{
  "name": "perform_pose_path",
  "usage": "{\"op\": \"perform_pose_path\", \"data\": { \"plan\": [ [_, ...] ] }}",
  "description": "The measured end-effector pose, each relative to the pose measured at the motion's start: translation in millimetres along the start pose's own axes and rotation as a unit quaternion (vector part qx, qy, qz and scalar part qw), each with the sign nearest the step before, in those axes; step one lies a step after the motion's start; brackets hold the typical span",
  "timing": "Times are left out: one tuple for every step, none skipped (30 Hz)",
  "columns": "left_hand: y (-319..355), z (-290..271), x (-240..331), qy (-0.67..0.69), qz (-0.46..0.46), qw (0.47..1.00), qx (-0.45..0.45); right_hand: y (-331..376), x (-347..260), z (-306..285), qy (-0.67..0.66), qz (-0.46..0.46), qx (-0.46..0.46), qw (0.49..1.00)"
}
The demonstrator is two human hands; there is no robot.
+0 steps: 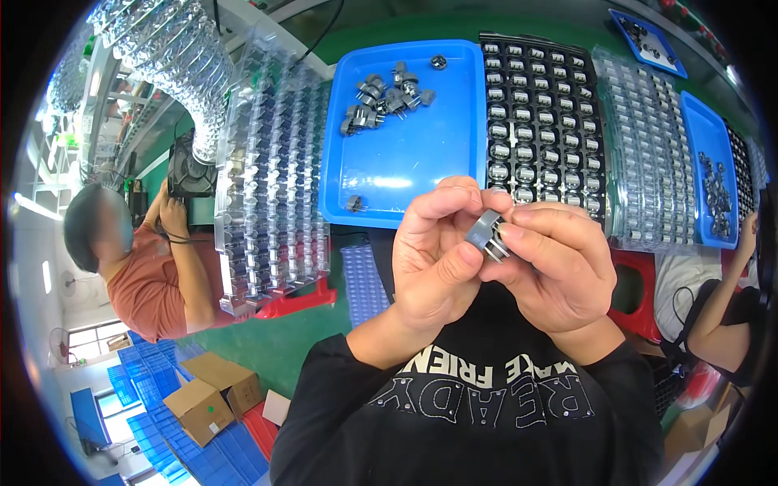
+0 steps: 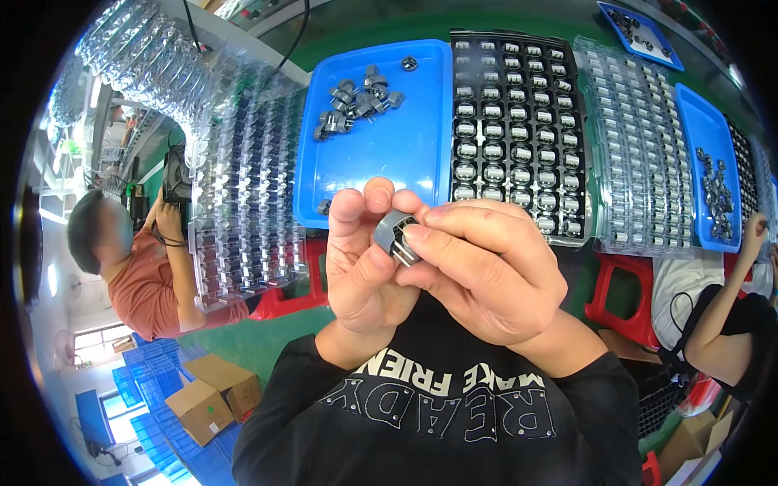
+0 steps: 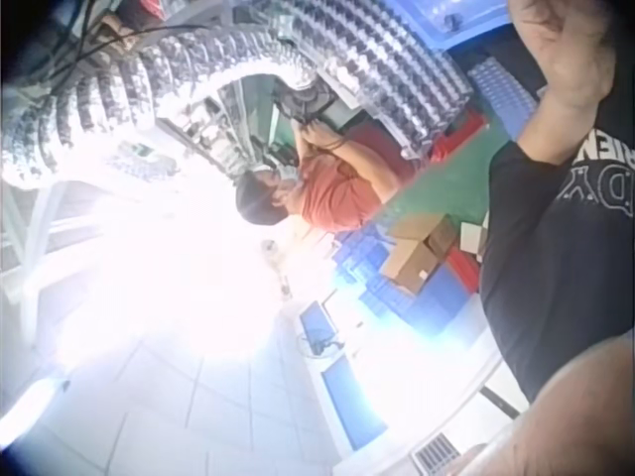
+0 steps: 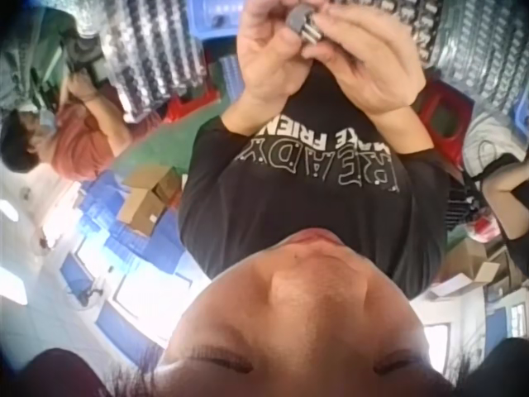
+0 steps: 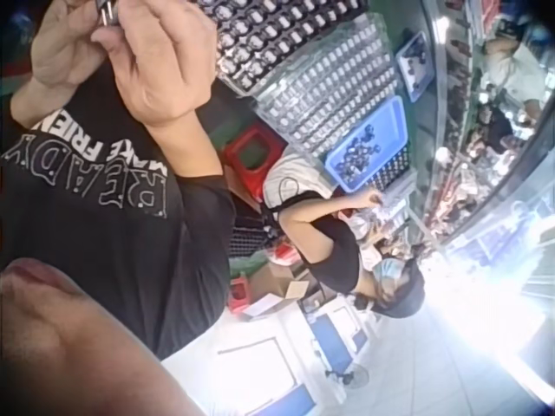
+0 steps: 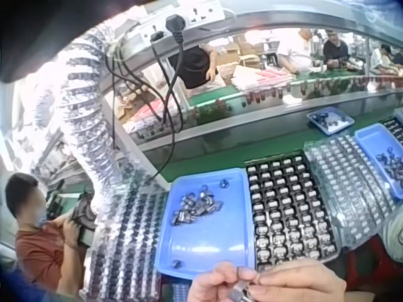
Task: Assembling electronic components by placing small metal parts into a grid tray at an assembly line.
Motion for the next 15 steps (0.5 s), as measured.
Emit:
{"op": "perform_pose_path", "data": {
  "plan": [
    [1.0, 0.4, 0.5, -0.001, -0.003, 1.0, 0.005, 0.5, -1.3, 0.0, 0.002, -0.005, -0.001, 1.0],
    [2.4, 1.4, 0.7, -0.003, -0.003, 1.0, 0.006, 1.6, -2.0, -0.3, 0.0, -0.003, 0.0, 1.0],
    [3.8, 2.9, 0.6, 0.01, -0.007, 1.0, 0.008, 2.9, -2.7, -1.0, 0.004, -0.004, 0.0, 1.0],
    [5.9, 3.5, 0.2, 0.021, -0.011, 1.0, 0.012, 5.4, -3.2, -1.5, 0.009, -0.004, 0.0, 1.0],
    [7.7, 4.7, 0.0, 0.019, -0.012, 1.0, 0.014, 6.6, -3.9, -2.5, 0.007, -0.001, 0.0, 1.0],
    [9.1, 6.1, -0.2, 0.022, -0.013, 0.999, 0.02, 6.6, -5.2, -3.6, 0.008, -0.005, -0.003, 1.0],
    [11.2, 6.9, 0.8, 0.023, -0.013, 0.999, 0.027, 7.4, -7.2, -4.0, 0.009, -0.009, -0.006, 1.0],
    [12.7, 7.3, 1.2, 0.019, -0.015, 0.999, 0.029, 9.1, -7.6, -4.5, 0.006, -0.004, -0.004, 1.0],
    [14.0, 7.8, 1.5, 0.033, -0.018, 0.999, 0.023, 10.9, -8.5, -4.8, 0.006, -0.014, -0.003, 1.0],
    [13.5, 8.0, 0.5, 0.048, -0.019, 0.999, 0.015, 10.6, -8.4, -4.6, 0.006, -0.028, -0.002, 1.0],
    [15.5, 7.6, -0.5, 0.05, -0.02, 0.998, 0.02, 11.2, -10.1, -4.5, 0.01, -0.021, -0.004, 1.0],
    [15.4, 6.4, -0.8, 0.047, -0.018, 0.998, 0.021, 11.9, -9.5, -3.4, 0.007, -0.02, -0.003, 1.0],
    [16.1, 6.3, -1.2, 0.053, -0.02, 0.998, 0.017, 12.2, -10.4, -3.9, 0.01, -0.023, -0.002, 1.0],
    [17.2, 6.6, -1.4, 0.058, -0.021, 0.998, 0.013, 12.6, -11.6, -4.5, 0.012, -0.026, -0.001, 1.0],
    [18.9, 7.5, -1.3, 0.064, -0.016, 0.998, 0.013, 13.0, -14.0, -5.1, 0.016, -0.032, -0.003, 0.999]
  ]
}}
Point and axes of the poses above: each hand's wrist, its own y-axis away from the middle knuckle, its own z-axis out of the palm, x = y × z, the point moved 3 cm from there along -y, towards the middle knuckle, and after that the axes turned 15 degrees about x, right-handed, at the moved point
